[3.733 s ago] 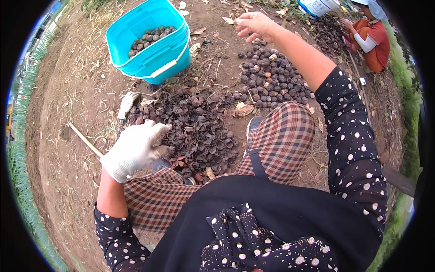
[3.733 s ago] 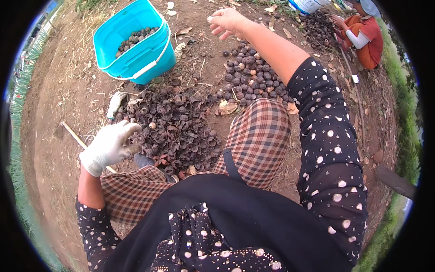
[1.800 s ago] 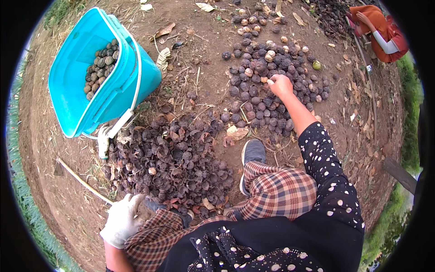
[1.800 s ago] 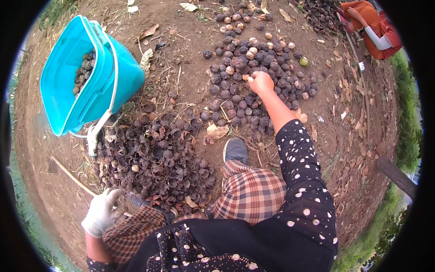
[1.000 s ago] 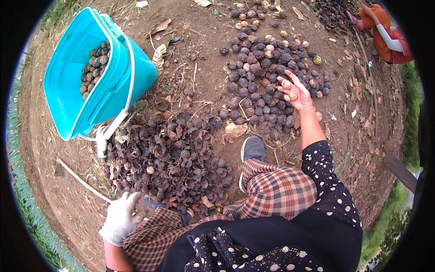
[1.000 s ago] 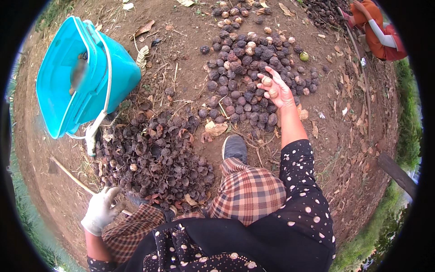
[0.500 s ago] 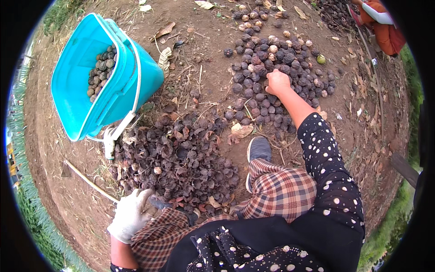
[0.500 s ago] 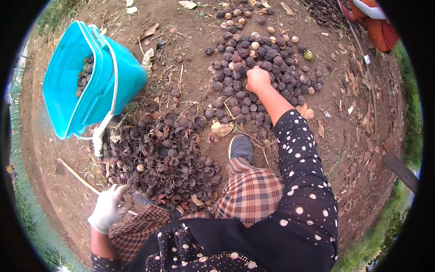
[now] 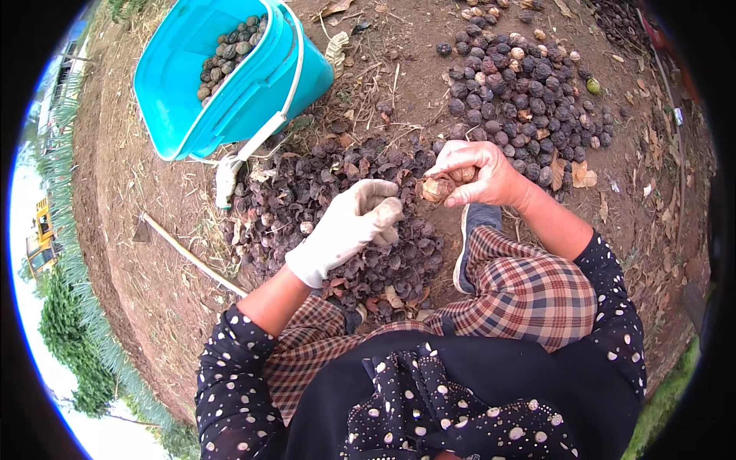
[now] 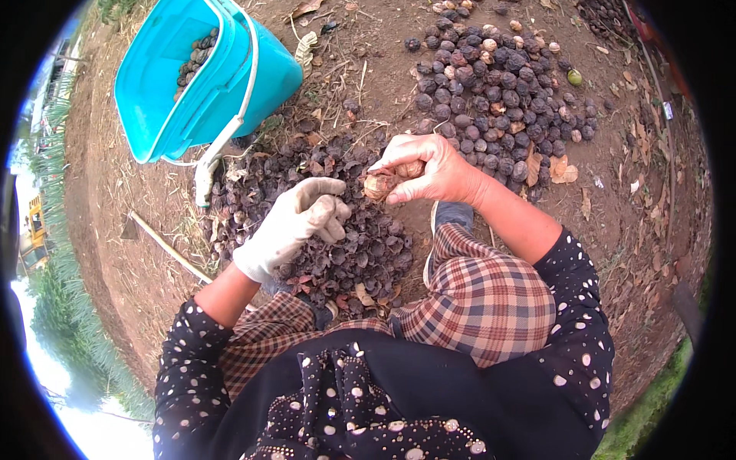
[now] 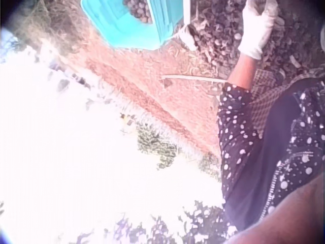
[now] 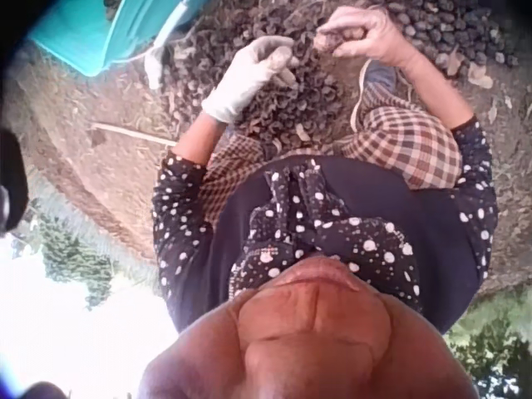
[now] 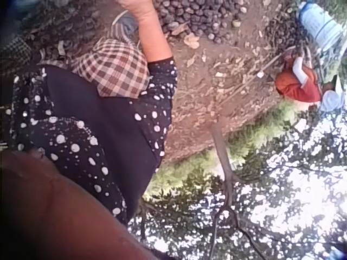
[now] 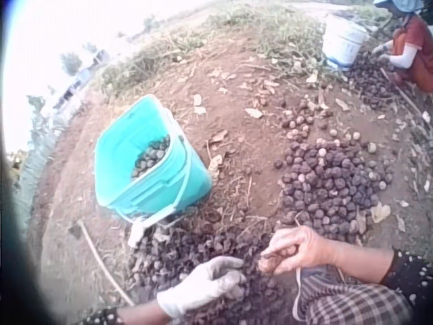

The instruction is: The person sits on the ground and peels the husks off dark brown nuts by hand, placing the peeled nuts into a blue bucket. The husks are discarded on the ground.

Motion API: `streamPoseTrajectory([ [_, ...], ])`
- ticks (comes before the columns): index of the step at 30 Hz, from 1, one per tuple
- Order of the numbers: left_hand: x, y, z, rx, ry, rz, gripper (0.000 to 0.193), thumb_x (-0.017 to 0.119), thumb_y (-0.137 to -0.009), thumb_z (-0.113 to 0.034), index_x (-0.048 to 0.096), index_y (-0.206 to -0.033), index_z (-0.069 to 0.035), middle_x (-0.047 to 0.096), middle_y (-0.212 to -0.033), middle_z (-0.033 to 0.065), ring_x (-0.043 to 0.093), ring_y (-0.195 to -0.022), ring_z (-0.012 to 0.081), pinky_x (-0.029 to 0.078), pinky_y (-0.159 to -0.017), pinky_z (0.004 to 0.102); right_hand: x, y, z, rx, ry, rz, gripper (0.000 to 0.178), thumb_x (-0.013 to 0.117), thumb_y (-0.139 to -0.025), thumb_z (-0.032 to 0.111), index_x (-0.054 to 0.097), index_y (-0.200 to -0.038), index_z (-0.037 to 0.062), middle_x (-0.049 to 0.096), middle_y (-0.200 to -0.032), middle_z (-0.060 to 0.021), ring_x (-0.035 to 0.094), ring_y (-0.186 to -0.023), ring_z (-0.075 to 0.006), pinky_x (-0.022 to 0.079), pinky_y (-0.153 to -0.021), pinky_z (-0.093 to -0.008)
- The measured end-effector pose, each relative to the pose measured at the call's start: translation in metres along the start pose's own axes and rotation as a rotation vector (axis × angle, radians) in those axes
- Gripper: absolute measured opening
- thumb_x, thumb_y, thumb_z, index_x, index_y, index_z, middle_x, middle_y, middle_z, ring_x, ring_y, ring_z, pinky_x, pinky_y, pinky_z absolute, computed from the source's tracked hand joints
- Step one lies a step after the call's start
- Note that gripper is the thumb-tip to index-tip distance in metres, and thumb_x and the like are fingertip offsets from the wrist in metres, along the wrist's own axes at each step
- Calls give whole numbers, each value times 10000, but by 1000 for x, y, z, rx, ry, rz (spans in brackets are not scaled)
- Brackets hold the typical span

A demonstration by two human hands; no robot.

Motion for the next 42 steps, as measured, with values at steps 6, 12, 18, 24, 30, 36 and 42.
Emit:
streamPoseTrajectory([
  [6,28,-29,3,257,46,-121,436,810,-884,-246,628,-1163,36,673,-885,54,625,-650,95,504,-580,236,24,4,-6,72,-314,-7,514,934,-703,145,735,-1155,2,708,-1001,-55,647,-941,-117,517,-843,-265],
  [12,24,-24,26,290,27,-253,412,872,-777,-172,681,-1091,15,683,-926,-1,582,-742,37,511,-668,220,38,21,-45,352,-479,-35,352,805,-875,119,698,-1182,-14,744,-961,-36,641,-684,-62,533,-606,-211],
  [18,11,-29,29,193,-85,-258,386,847,-814,-125,654,-1112,25,686,-855,22,603,-697,42,512,-612,195,49,13,-37,196,-349,-62,275,783,-879,25,713,-1138,-31,721,-977,-28,652,-887,-75,554,-793,-251],
  [24,11,-38,53,204,-81,-210,335,826,-839,-170,631,-1053,-2,672,-850,29,625,-680,75,526,-587,231,59,25,-54,504,-360,6,268,748,-931,123,695,-1146,-28,708,-887,5,614,-788,-22,510,-681,-199],
  [30,23,-37,65,125,428,-111,359,798,-879,-189,608,-1116,3,674,-890,53,645,-667,122,565,-587,274,52,15,-36,384,-216,-53,277,717,-944,131,665,-1166,-27,720,-937,-9,616,-850,-25,525,-752,-213],
  [36,26,-43,63,155,640,-33,374,692,-913,-161,578,-1220,20,685,-946,90,688,-700,182,612,-608,308,45,17,-38,341,-50,-125,189,668,-960,121,654,-1097,-7,604,-790,57,511,-710,-2,447,-628,-217],
  [42,1,-49,60,282,759,-7,434,634,-861,-126,592,-1275,-3,679,-1161,206,715,-915,311,620,-702,379,21,23,-56,372,143,-359,264,725,-928,250,661,-1048,25,588,-668,-24,514,-606,-58,440,-571,-272],
])
Point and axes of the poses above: each hand's wrist, its own y-axis away from the middle knuckle, its own x-axis out of the palm, z = x × y, the point moved 8 cm from there along -y, towards the middle knuckle
